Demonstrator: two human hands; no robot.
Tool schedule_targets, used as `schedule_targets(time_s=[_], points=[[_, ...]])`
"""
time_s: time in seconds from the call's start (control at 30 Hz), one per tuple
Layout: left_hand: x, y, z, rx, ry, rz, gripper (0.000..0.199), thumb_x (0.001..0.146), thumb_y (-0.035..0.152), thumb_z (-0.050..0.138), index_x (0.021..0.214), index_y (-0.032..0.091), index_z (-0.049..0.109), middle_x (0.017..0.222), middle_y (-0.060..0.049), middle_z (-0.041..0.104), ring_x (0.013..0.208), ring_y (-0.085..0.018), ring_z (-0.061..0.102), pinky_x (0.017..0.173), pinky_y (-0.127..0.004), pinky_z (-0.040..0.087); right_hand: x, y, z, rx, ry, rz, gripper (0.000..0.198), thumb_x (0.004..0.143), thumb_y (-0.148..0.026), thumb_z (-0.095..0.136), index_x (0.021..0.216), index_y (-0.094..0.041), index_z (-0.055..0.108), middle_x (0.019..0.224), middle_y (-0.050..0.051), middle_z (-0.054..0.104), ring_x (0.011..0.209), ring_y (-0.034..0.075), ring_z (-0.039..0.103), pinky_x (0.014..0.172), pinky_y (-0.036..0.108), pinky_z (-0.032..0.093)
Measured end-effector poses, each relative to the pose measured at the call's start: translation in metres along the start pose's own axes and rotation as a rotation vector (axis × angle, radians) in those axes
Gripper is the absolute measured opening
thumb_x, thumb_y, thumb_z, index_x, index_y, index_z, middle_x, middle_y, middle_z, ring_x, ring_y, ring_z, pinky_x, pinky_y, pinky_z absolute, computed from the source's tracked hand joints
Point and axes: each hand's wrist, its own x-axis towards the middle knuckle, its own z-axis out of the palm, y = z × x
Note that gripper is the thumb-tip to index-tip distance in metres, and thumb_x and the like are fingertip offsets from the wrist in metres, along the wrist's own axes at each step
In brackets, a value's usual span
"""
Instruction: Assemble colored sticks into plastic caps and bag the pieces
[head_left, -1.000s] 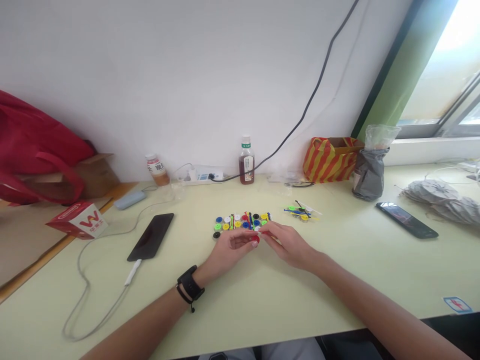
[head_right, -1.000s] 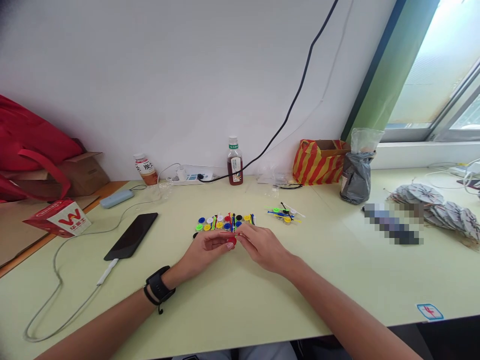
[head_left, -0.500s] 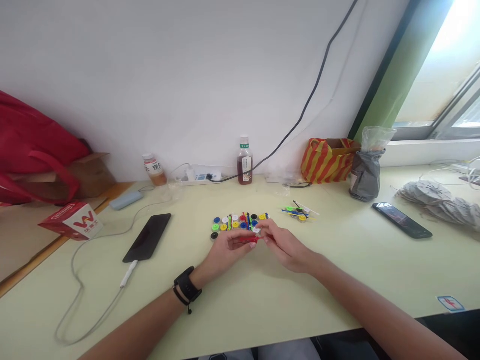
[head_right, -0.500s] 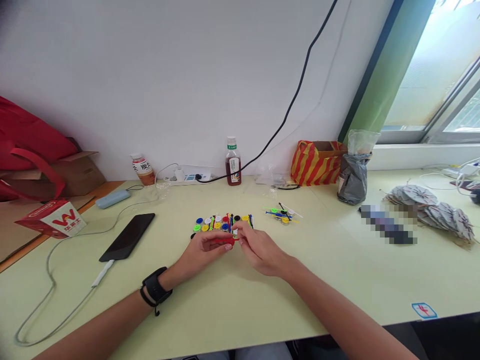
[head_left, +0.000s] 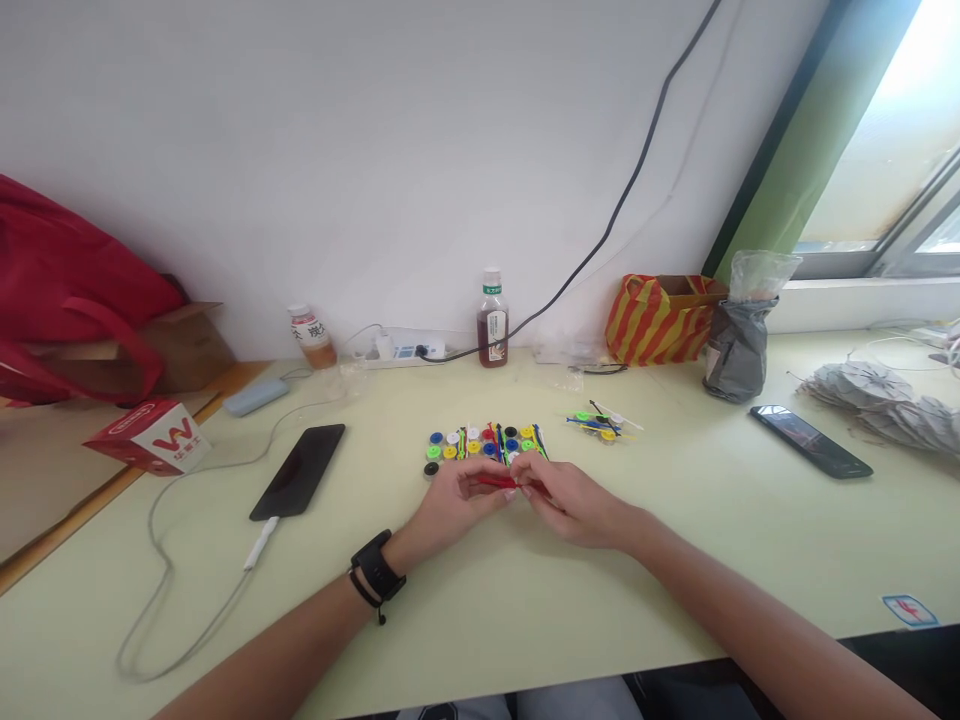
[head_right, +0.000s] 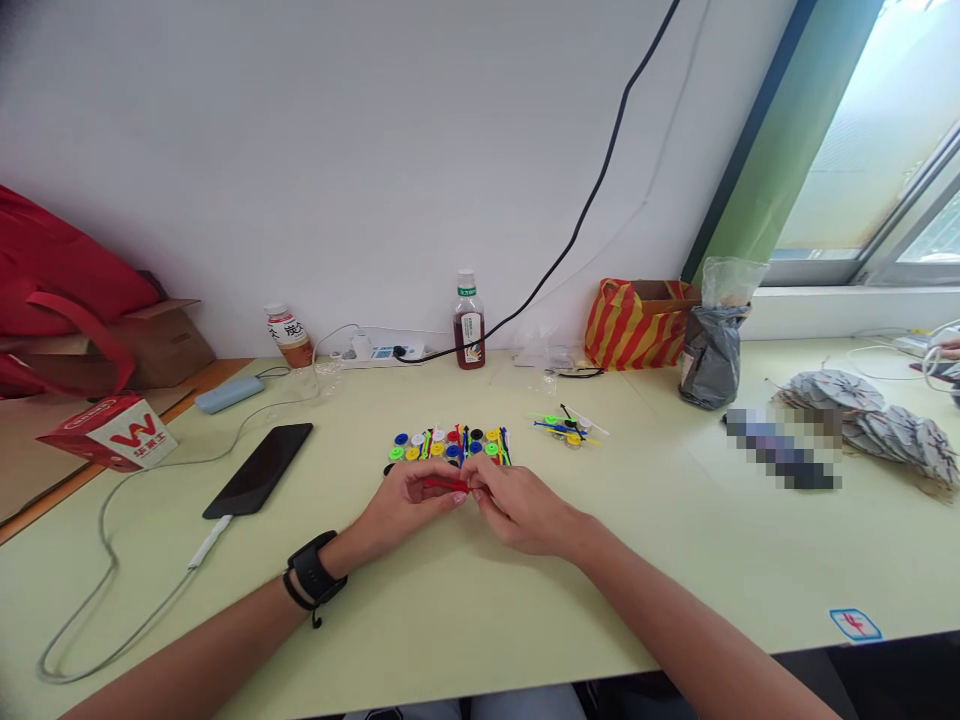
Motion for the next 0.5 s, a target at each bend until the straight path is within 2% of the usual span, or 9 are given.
schedule_targets(time_s=[0.27,0.5], points=[[0.0001,-0.0018,-0.0011,0.049,0.018,0.029,0.026,0.089,0.031,0.078,0.111,0.018,0.078,0.115,-0.011,0.076,0.107,-0.025,0.072,0.098,-0.040,0.060,0.0006,0.0010,0.0009,-0.043,-0.004,0.004,0.023,0.095,-0.010,0.045,0.113,-0.024,0.043,0.083,-0.002,0.056,0.068,0.015,0.048,0.067,0.026,0.037],[-0.0001,-0.0013,-0.0013,0.110,0.011,0.064,0.021,0.091,0.029,0.075,0.108,0.018,0.078,0.111,-0.010,0.076,0.107,-0.024,0.071,0.100,-0.040,0.058,0.0016,0.0042,0.0034,-0.087,-0.026,0.000,0.027,0.096,-0.010,0.044,0.120,-0.024,0.043,0.091,0.002,0.064,0.076,0.018,0.057,0.072,0.029,0.042]])
